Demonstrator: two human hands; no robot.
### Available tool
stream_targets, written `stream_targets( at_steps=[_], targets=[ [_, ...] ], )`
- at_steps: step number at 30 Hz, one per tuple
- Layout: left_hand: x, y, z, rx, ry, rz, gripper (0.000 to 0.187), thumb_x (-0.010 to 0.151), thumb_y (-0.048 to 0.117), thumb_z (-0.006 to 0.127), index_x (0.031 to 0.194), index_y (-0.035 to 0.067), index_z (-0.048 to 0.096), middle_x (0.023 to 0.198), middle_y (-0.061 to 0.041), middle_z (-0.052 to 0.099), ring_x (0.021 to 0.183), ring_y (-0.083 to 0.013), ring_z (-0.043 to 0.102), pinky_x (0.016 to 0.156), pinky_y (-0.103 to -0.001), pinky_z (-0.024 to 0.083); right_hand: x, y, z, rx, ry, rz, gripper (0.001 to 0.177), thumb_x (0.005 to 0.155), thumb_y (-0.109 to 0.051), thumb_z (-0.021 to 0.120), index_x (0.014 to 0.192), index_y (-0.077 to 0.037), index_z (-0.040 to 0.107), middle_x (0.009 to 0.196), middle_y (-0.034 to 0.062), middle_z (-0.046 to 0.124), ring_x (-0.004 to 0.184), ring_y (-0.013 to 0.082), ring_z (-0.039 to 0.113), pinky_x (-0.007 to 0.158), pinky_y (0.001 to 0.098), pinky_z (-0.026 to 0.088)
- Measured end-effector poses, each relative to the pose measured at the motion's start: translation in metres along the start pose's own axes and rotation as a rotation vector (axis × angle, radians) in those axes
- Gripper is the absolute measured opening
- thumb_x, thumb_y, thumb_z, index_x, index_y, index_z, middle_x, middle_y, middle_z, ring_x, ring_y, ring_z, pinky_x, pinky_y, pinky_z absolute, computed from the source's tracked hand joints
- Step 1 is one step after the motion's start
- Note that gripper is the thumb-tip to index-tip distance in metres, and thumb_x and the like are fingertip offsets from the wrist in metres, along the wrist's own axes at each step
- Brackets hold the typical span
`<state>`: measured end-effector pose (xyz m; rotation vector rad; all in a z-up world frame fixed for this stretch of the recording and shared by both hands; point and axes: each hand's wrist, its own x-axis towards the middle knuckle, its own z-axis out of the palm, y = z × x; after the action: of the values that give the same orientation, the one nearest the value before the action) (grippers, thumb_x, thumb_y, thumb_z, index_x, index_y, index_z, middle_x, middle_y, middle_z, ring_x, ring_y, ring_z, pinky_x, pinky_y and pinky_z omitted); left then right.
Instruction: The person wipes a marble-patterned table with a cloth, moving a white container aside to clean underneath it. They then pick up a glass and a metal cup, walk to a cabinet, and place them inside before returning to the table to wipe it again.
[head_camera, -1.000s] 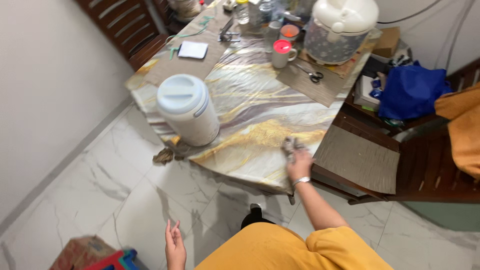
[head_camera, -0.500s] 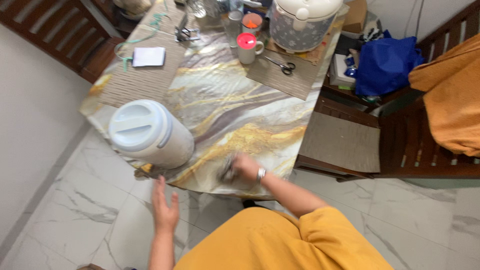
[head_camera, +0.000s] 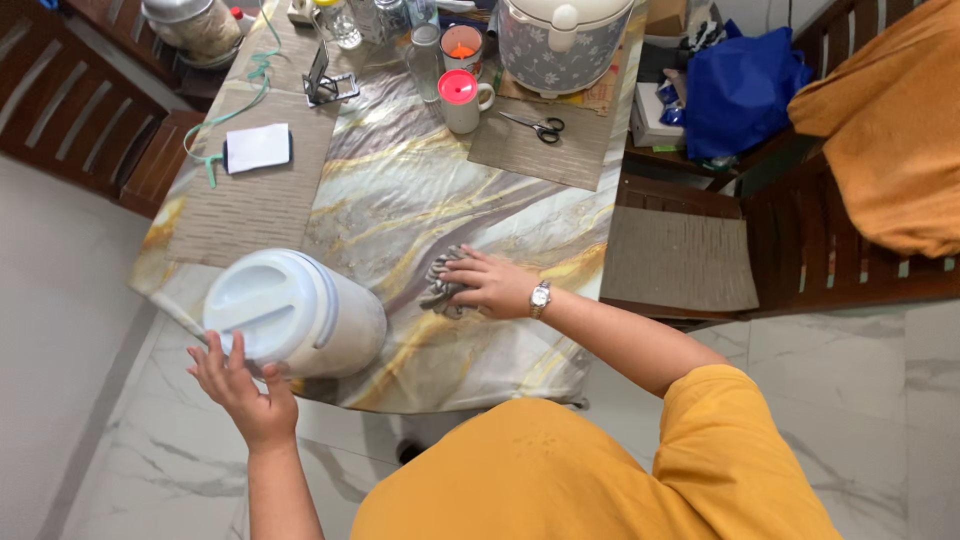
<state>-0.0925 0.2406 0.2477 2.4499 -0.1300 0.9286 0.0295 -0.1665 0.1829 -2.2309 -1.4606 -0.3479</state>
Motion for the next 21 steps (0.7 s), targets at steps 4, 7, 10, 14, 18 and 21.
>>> stream_targets(
  at_steps=[4,7,10,14,18,21],
  targets=[
    [0.037,-0.025,0.0,0.03,-0.063,0.096,0.046,0.109,0.05,0.045,0.135,0.019,0.067,0.158,-0.006,0.05,0.159,-0.0359,0.028,0.13,-0.066,0.006,0.028,-0.02,0.044,0.007,0.038,0.013,0.038,0.074,-0.008,0.074,0.11,-0.02,0.071,0.145,0.008,0.059,0.141,0.0308,0.049,0.127,0.0582,0.026],
    [0.061,-0.036,-0.005,0.032,-0.146,0.207,0.041,0.105,0.047,0.051,0.129,0.023,0.073,0.151,-0.005,0.059,0.155,-0.0352,0.034,0.128,-0.063,0.011,0.048,-0.051,0.104,0.135,0.035,0.201,0.033,0.073,-0.014,0.08,0.104,-0.019,0.071,0.137,0.0093,0.06,0.132,0.0323,0.053,0.125,0.06,0.03],
    [0.07,-0.037,-0.009,-0.069,-0.196,0.273,0.04,0.101,0.046,0.058,0.13,0.022,0.072,0.145,-0.005,0.062,0.149,-0.0361,0.042,0.127,-0.06,0.018,0.067,-0.09,0.175,0.266,-0.103,0.489,0.034,0.076,-0.012,0.077,0.109,-0.016,0.072,0.136,0.0114,0.062,0.125,0.036,0.054,0.111,0.0537,0.042],
    [0.072,-0.038,-0.014,-0.148,-0.185,0.305,0.027,0.096,0.034,0.064,0.118,0.025,0.078,0.133,0.0,0.069,0.141,-0.0337,0.052,0.127,-0.057,0.023,0.042,-0.083,0.23,0.003,0.17,0.598,0.032,0.075,-0.007,0.073,0.107,-0.012,0.072,0.136,0.0183,0.062,0.128,0.0382,0.055,0.107,0.051,0.043],
    [0.073,-0.039,-0.015,-0.187,-0.135,0.334,0.017,0.093,0.026,0.068,0.102,0.027,0.082,0.12,0.005,0.072,0.129,-0.0282,0.057,0.126,-0.056,0.024,-0.041,-0.061,0.205,0.13,0.628,1.255,0.027,0.103,-0.015,0.044,0.116,-0.003,0.065,0.12,0.0228,0.064,0.112,0.0398,0.06,0.102,0.0482,0.048],
    [0.074,-0.04,-0.017,-0.212,-0.137,0.348,0.017,0.091,0.023,0.068,0.1,0.026,0.082,0.116,0.005,0.073,0.126,-0.0269,0.059,0.125,-0.056,0.024,-0.109,-0.092,0.155,-0.361,0.623,1.619,0.024,0.098,-0.015,0.052,0.106,-0.004,0.072,0.116,0.025,0.066,0.112,0.0447,0.058,0.102,0.0549,0.044]
  ],
)
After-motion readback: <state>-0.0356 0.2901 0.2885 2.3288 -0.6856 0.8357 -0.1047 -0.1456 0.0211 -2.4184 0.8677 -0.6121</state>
